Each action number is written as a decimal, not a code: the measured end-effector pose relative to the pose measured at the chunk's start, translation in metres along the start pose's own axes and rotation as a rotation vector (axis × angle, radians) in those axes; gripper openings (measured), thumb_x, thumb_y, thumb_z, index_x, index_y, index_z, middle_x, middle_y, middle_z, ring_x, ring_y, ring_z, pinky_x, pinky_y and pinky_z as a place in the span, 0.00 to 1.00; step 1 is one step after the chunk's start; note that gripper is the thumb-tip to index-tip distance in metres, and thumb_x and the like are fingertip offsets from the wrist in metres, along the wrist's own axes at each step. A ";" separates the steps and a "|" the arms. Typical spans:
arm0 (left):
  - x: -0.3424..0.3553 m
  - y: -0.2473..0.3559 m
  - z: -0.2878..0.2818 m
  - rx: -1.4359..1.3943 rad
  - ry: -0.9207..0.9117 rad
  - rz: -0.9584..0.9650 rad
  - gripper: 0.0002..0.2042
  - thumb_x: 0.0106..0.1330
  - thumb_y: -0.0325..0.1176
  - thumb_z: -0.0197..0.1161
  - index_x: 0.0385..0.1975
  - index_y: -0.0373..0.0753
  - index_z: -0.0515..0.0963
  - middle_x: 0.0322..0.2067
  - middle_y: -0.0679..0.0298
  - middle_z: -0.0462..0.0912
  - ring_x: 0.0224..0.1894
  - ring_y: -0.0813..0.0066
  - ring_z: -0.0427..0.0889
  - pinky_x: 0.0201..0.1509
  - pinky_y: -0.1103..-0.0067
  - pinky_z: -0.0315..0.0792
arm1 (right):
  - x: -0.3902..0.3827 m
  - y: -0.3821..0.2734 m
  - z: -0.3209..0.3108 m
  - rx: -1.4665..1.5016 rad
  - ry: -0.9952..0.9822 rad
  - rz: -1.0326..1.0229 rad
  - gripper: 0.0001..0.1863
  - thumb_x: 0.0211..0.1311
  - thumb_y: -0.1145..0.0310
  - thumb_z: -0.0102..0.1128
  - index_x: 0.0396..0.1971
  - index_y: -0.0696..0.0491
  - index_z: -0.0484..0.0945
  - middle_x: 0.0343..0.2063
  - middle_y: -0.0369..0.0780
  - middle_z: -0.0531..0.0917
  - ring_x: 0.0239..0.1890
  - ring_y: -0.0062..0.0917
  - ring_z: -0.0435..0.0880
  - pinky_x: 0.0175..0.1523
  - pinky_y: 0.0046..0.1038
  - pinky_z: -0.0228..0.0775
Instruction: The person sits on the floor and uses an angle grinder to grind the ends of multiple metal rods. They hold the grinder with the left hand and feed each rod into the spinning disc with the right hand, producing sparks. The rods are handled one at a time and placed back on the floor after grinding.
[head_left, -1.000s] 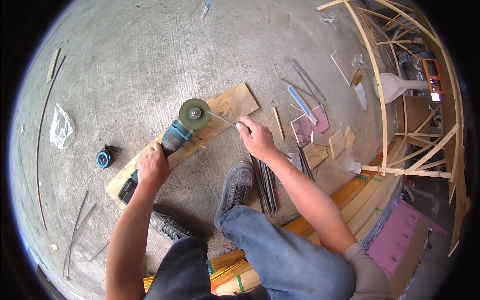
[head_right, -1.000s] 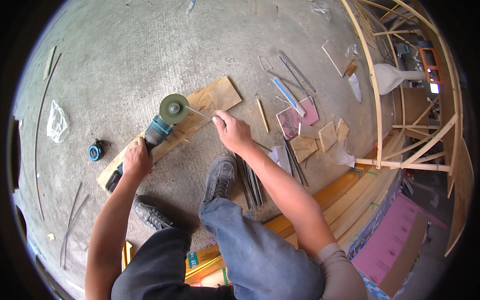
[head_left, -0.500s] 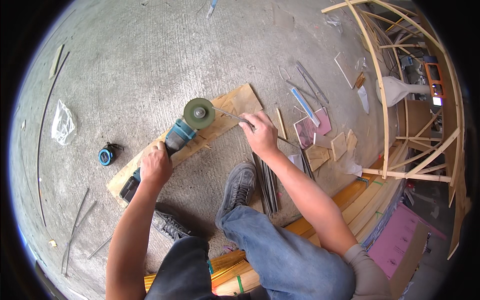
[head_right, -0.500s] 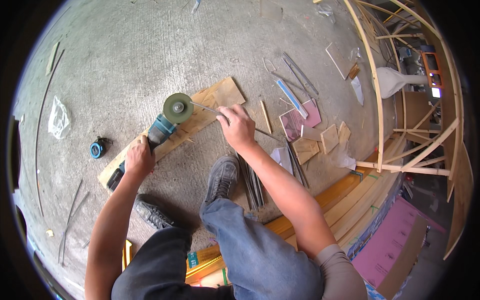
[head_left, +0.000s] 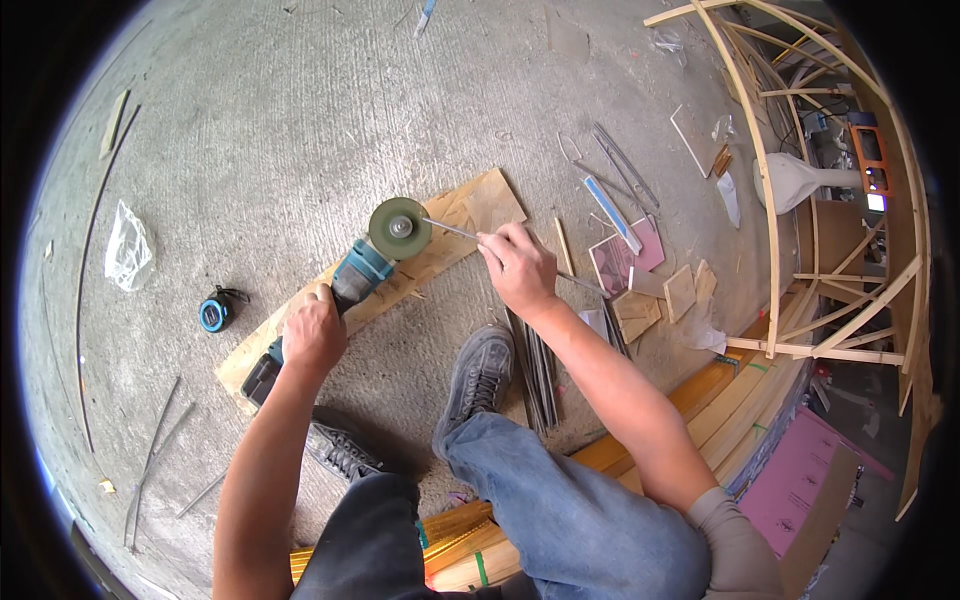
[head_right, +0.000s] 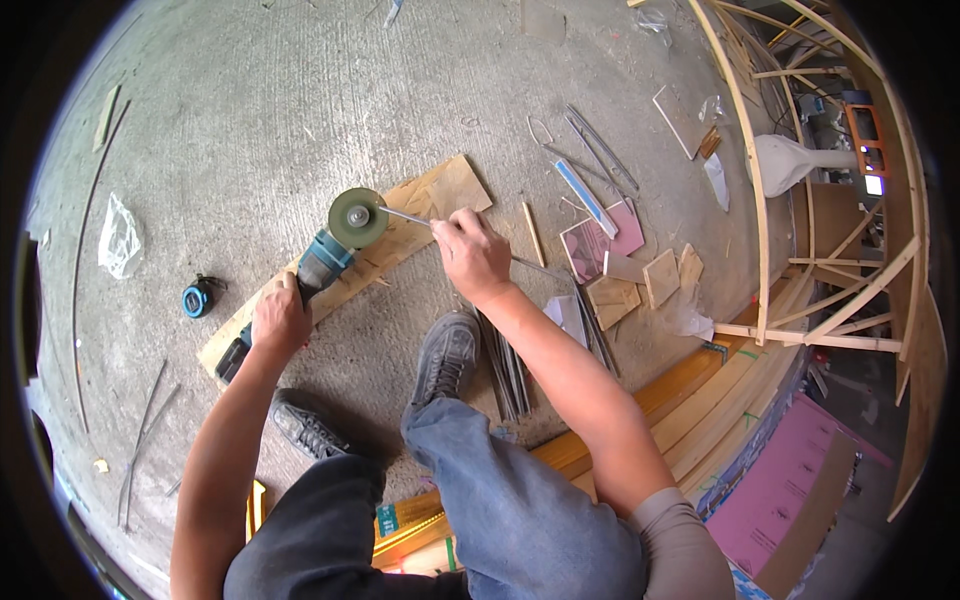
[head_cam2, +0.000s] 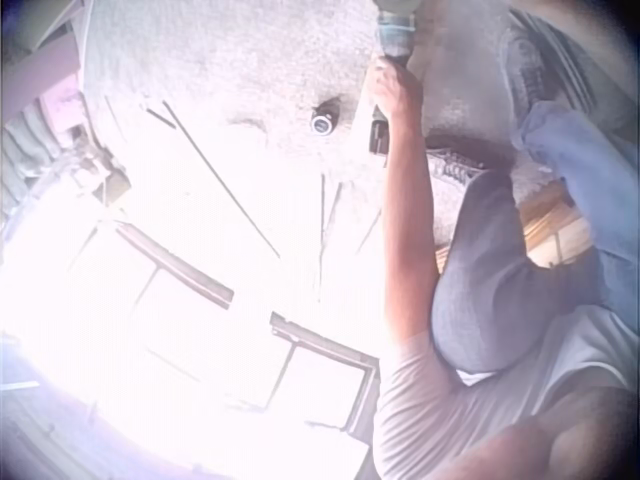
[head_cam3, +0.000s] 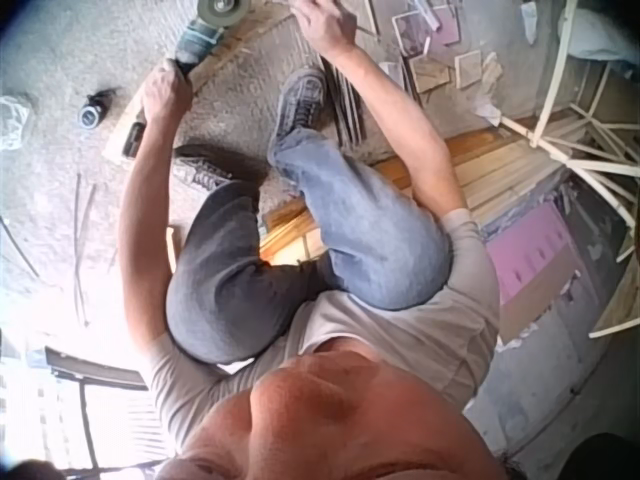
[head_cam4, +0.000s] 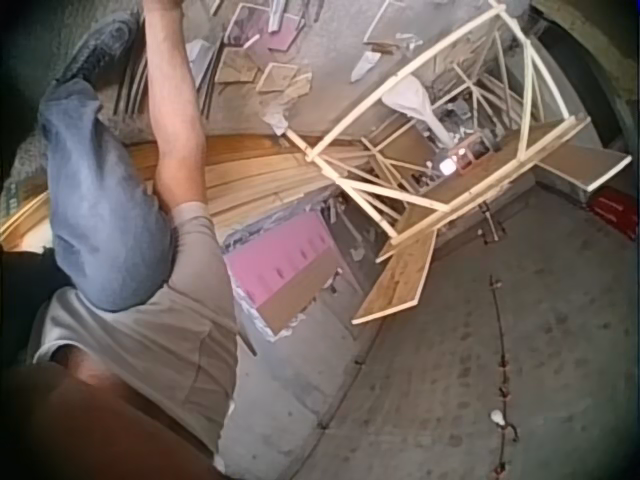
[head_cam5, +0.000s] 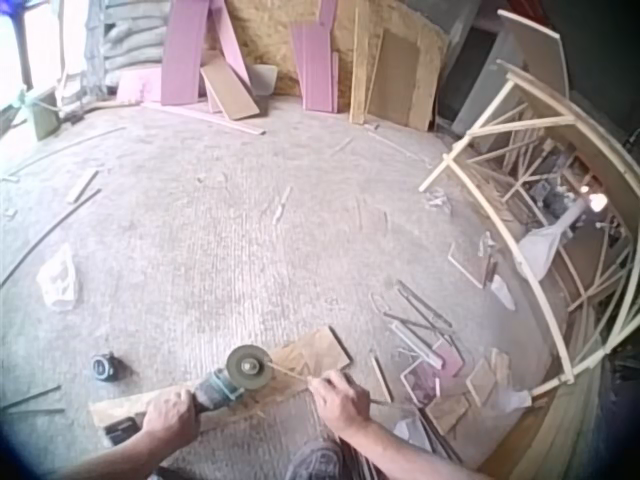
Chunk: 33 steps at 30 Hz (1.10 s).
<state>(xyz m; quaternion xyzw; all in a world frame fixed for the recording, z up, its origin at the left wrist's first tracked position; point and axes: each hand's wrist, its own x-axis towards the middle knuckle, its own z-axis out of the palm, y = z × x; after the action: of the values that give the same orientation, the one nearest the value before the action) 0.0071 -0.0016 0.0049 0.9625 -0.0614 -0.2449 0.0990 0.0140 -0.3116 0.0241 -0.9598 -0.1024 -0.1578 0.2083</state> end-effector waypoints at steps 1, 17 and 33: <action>0.000 0.000 0.000 -0.001 0.004 0.005 0.13 0.64 0.31 0.57 0.44 0.33 0.67 0.39 0.45 0.79 0.42 0.47 0.83 0.45 0.60 0.76 | -0.001 0.000 0.000 -0.007 -0.009 -0.004 0.03 0.59 0.68 0.63 0.33 0.46 0.83 0.28 0.34 0.77 0.31 0.32 0.81 0.29 0.35 0.75; -0.001 0.001 -0.003 -0.002 -0.001 0.004 0.12 0.64 0.31 0.56 0.44 0.33 0.68 0.39 0.45 0.79 0.42 0.47 0.83 0.46 0.61 0.77 | -0.007 -0.001 -0.008 -0.058 -0.112 -0.096 0.08 0.61 0.71 0.57 0.39 0.51 0.82 0.28 0.37 0.77 0.31 0.33 0.82 0.30 0.35 0.77; 0.000 0.001 -0.002 -0.012 -0.008 0.008 0.12 0.64 0.31 0.55 0.43 0.32 0.67 0.39 0.44 0.79 0.42 0.46 0.83 0.46 0.60 0.76 | -0.006 -0.008 -0.015 -0.017 -0.254 -0.036 0.10 0.65 0.68 0.53 0.41 0.53 0.80 0.30 0.41 0.81 0.31 0.37 0.85 0.30 0.38 0.78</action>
<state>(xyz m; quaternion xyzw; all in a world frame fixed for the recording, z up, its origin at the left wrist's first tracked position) 0.0077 -0.0019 0.0071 0.9606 -0.0641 -0.2489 0.1056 0.0020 -0.3121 0.0380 -0.9718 -0.1438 -0.0395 0.1827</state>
